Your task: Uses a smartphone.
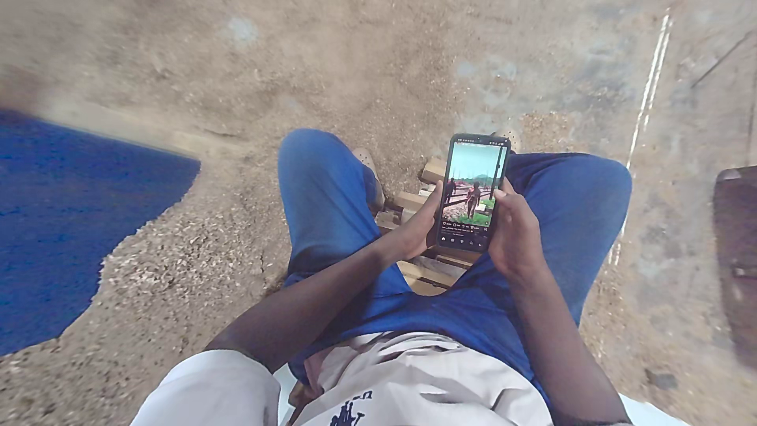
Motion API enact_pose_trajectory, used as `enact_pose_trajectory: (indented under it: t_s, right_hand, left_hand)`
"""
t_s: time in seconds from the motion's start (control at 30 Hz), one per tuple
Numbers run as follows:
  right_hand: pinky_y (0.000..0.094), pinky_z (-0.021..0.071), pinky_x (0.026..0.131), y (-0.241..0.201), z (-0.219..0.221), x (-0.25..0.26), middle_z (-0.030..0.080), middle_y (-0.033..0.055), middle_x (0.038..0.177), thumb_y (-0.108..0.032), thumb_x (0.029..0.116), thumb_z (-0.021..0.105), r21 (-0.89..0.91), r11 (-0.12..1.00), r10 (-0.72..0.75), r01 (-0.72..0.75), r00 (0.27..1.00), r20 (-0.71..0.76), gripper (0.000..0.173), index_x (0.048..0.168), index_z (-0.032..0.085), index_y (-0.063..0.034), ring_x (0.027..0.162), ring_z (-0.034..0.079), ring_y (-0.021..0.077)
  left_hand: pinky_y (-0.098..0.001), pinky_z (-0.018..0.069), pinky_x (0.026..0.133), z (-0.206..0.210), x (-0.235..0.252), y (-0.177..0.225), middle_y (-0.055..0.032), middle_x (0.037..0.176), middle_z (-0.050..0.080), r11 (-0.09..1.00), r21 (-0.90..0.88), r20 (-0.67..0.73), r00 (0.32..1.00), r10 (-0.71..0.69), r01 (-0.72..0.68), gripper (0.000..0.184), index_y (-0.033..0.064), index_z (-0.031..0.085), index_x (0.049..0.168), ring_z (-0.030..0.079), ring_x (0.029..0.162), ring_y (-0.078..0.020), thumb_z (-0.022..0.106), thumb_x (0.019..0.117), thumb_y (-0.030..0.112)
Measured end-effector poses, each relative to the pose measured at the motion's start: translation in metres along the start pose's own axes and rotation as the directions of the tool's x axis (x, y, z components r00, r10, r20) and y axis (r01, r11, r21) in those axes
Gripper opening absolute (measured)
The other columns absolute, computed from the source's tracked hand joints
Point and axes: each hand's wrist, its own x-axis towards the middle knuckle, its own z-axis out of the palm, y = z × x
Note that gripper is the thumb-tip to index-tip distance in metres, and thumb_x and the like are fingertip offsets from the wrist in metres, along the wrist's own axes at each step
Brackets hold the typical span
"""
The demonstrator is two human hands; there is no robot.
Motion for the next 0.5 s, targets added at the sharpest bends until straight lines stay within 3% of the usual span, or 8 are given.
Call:
enact_pose_trajectory:
  t_s: [0.5]
  right_hand:
    - [0.0308,0.0574,0.090,-0.0003,0.0005,-0.0003,0.065,-0.0025,0.124,-0.034,0.0971,0.040,0.020,1.000,0.000,0.000,1.000,0.003,0.051,0.148,0.043,-0.0246,0.110,0.065,0.0083]
  left_hand:
    - [-0.0388,0.0560,0.095,-0.0012,0.0000,0.0003,-0.0078,0.123,0.067,0.999,0.044,0.016,1.000,-0.006,0.005,0.077,0.0160,0.050,0.142,0.066,0.113,-0.0190,0.007,0.1029,0.066]
